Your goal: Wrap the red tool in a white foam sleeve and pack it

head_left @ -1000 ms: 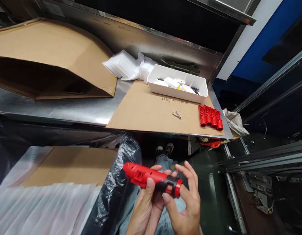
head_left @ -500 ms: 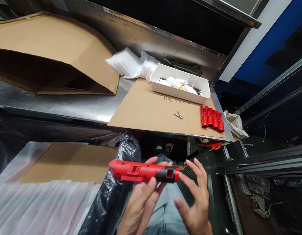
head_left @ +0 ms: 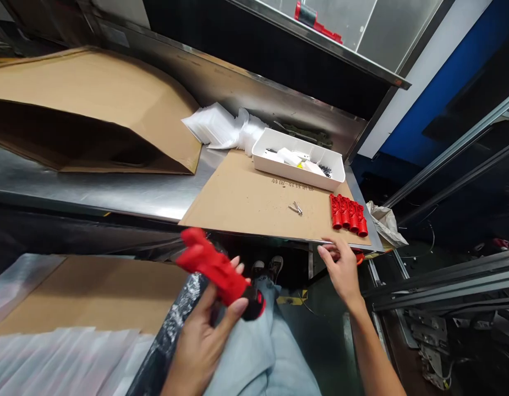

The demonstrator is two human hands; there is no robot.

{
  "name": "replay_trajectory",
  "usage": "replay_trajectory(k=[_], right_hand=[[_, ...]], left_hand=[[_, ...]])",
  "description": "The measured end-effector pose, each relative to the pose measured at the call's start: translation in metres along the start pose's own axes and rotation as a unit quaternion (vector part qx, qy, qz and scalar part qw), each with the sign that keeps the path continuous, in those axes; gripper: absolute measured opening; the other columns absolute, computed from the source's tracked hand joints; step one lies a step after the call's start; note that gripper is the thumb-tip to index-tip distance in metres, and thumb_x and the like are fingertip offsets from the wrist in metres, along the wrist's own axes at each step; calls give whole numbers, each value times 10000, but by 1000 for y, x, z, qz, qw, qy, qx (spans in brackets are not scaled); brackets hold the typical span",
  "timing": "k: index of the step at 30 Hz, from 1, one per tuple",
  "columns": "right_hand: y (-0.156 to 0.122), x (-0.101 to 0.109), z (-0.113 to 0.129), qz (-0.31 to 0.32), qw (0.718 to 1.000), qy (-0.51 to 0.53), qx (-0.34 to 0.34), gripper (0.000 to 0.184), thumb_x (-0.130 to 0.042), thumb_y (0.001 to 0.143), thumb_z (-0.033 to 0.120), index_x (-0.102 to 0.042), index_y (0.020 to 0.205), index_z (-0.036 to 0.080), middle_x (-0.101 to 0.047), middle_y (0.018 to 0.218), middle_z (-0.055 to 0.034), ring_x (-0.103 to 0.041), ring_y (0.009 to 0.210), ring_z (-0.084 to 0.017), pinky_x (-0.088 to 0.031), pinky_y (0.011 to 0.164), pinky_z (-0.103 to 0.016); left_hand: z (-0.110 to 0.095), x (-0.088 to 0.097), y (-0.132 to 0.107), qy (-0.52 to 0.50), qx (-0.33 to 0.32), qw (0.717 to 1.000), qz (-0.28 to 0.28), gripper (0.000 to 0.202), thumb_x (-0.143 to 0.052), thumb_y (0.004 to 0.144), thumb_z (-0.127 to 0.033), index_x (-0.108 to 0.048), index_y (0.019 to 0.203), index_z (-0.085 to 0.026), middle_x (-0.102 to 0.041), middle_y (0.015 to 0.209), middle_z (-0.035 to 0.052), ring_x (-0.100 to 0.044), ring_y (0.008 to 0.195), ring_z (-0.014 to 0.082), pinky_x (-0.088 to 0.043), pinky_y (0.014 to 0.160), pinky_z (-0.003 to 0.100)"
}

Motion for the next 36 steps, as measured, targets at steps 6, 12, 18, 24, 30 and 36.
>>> replay_trajectory(k=[6, 12, 18, 24, 30, 36], right_hand=[[106, -72, 2, 92, 988, -123, -19, 240, -629, 926, 242, -622, 1156, 174, -644, 1139, -65, -634, 969, -202, -504, 918, -434], [134, -90, 8, 118, 984, -130, -39, 153, -655, 923, 298, -659, 961, 150, -670, 1075, -54, -630, 1031, -214, -499, 948, -458], [56, -29, 18, 60, 997, 52, -23, 293, -562, 939, 439, -604, 822, 174, -677, 723, -20, -700, 717, -190, -574, 726, -339], [-68, 26, 48, 8, 967, 253, -11, 221, -649, 906, 346, -632, 1124, 315, -700, 971, -9, -747, 746, -179, -623, 638, -271], [-109, 22, 78, 73, 936, 340, -52, 186, -606, 941, 411, -782, 941, 349, -702, 1086, -64, -718, 916, -217, -634, 712, -305], [-117, 5, 88, 18, 927, 365, 77, 242, -662, 920, 289, -714, 1152, 331, -740, 991, -57, -723, 920, -212, -643, 763, -325]], left_hand=[[-10, 13, -14, 22, -10, 998, -59, 688, -816, 700, -519, -580, 1315, -322, -734, 1110, 18, -637, 1128, 218, -499, 908, 174], [-11, 11, -35, -213, 169, 961, -57, 564, -779, 739, -529, -655, 1235, -294, -703, 848, -6, -641, 681, 127, -559, 682, 159], [-7, -2, -42, -323, 260, 910, 6, 304, -605, 921, -307, -707, 1141, -125, -724, 990, 138, -669, 755, 190, -597, 788, 317], [9, -24, -47, -384, 287, 872, 99, 476, -704, 856, -309, -615, 1317, -228, -745, 1014, 166, -688, 1054, 328, -525, 992, 441], [15, -35, -57, -401, 301, 857, 120, 489, -657, 899, -314, -552, 1373, -266, -757, 966, 142, -718, 982, 247, -552, 891, 301], [9, -41, -61, -368, 297, 875, 103, 730, -665, 894, -376, -307, 1513, -230, -760, 960, 120, -682, 1074, 264, -487, 1013, 359]])
Point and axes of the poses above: each hand's wrist, its own y-axis towards the middle knuckle, its own x-axis out of the back of the hand, z = x × y, the point moved 2 cm from there along y, towards the middle knuckle
